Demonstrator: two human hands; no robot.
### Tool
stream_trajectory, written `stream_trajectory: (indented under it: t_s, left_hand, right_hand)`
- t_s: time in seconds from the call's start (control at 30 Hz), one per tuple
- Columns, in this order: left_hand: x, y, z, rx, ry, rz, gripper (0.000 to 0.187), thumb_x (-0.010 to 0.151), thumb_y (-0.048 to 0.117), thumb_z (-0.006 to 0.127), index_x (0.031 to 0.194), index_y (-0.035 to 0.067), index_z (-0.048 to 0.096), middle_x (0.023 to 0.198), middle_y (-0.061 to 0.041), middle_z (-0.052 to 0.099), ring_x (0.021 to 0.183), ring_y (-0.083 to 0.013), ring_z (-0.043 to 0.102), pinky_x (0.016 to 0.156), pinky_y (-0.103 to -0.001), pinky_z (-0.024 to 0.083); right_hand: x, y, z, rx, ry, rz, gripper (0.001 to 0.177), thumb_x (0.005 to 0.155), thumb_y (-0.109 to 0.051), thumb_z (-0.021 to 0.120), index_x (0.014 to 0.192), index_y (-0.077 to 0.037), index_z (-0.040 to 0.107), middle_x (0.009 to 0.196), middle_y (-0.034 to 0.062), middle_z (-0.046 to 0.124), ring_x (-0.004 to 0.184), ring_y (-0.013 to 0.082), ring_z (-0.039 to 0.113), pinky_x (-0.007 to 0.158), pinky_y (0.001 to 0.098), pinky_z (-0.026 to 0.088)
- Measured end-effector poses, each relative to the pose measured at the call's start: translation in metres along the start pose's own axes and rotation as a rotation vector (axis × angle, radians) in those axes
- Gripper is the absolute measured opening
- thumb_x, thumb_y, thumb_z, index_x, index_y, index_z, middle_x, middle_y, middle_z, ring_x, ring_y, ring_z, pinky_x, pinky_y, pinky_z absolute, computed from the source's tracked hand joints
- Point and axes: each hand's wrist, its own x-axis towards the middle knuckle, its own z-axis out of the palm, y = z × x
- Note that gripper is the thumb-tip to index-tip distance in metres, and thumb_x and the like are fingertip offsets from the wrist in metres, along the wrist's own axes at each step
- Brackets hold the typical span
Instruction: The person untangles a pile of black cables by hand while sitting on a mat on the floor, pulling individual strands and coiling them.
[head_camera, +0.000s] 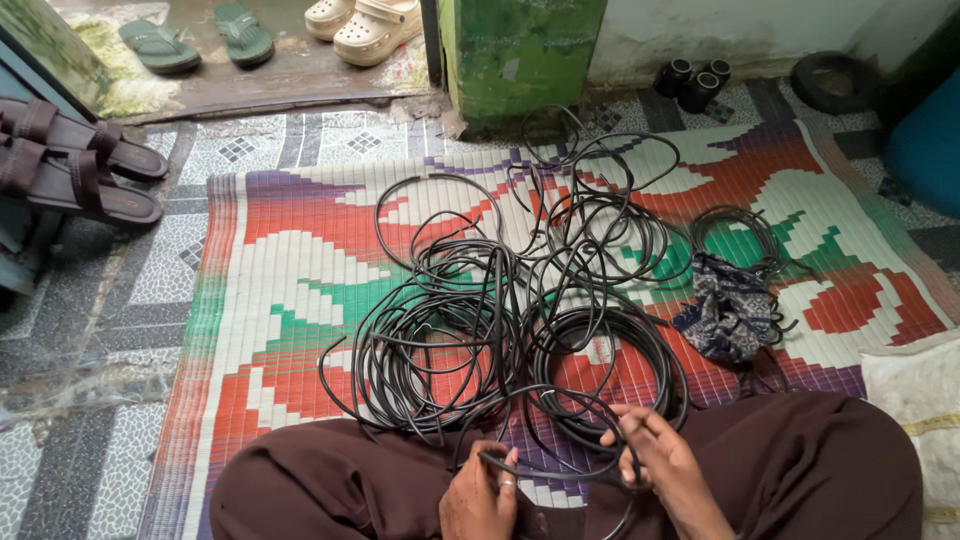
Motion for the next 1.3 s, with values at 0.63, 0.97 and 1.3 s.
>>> stream_trajectory:
  t_s: [0.63, 0.97, 1.3]
  left_hand:
    - [0.015, 0.009, -0.011, -0.810, 0.173, 0.056, 0.080, 0.090, 0.036, 0.070, 0.149, -0.005, 0.036, 0.150, -0.023, 0.051, 0.138, -0.0326, 0.055, 0.110, -0.040, 0.045]
    - [0.066, -0.048, 0.007, -1.468, -0.098, -0.293, 0.086, 0.108, 0.068, 0.030, 0.127, -0.007, 0.066, 0.090, -0.011, 0.074, 0.060, -0.0108, 0.059, 0.049, -0.025, 0.049]
    - [-0.037, 0.083, 0.028, -0.303, 0.099, 0.599, 0.045, 0.103, 0.048, 0.063, 0.132, 0.014, 0.065, 0.102, -0.011, 0.074, 0.087, -0.0268, 0.070, 0.076, -0.039, 0.053]
  right_hand:
    - [-0.008, -0.038, -0.039, 0.560, 0.331, -0.267, 0.010, 0.110, -0.019, 0.054, 0.111, -0.010, 0.056, 0.091, 0.0028, 0.056, 0.058, 0.0042, 0.039, 0.045, 0.0184, 0.033]
    - [-0.049, -0.103, -0.024, 0.195, 0.277, -0.392, 0.012, 0.109, -0.021, 0.049, 0.107, -0.010, 0.052, 0.073, 0.0026, 0.045, 0.048, 0.0067, 0.036, 0.042, 0.0228, 0.033]
    - [-0.061, -0.065, -0.007, 0.684, -0.130, -0.384, 0.017, 0.114, -0.020, 0.041, 0.114, -0.009, 0.055, 0.068, 0.0010, 0.037, 0.048, 0.0059, 0.027, 0.039, 0.0198, 0.024]
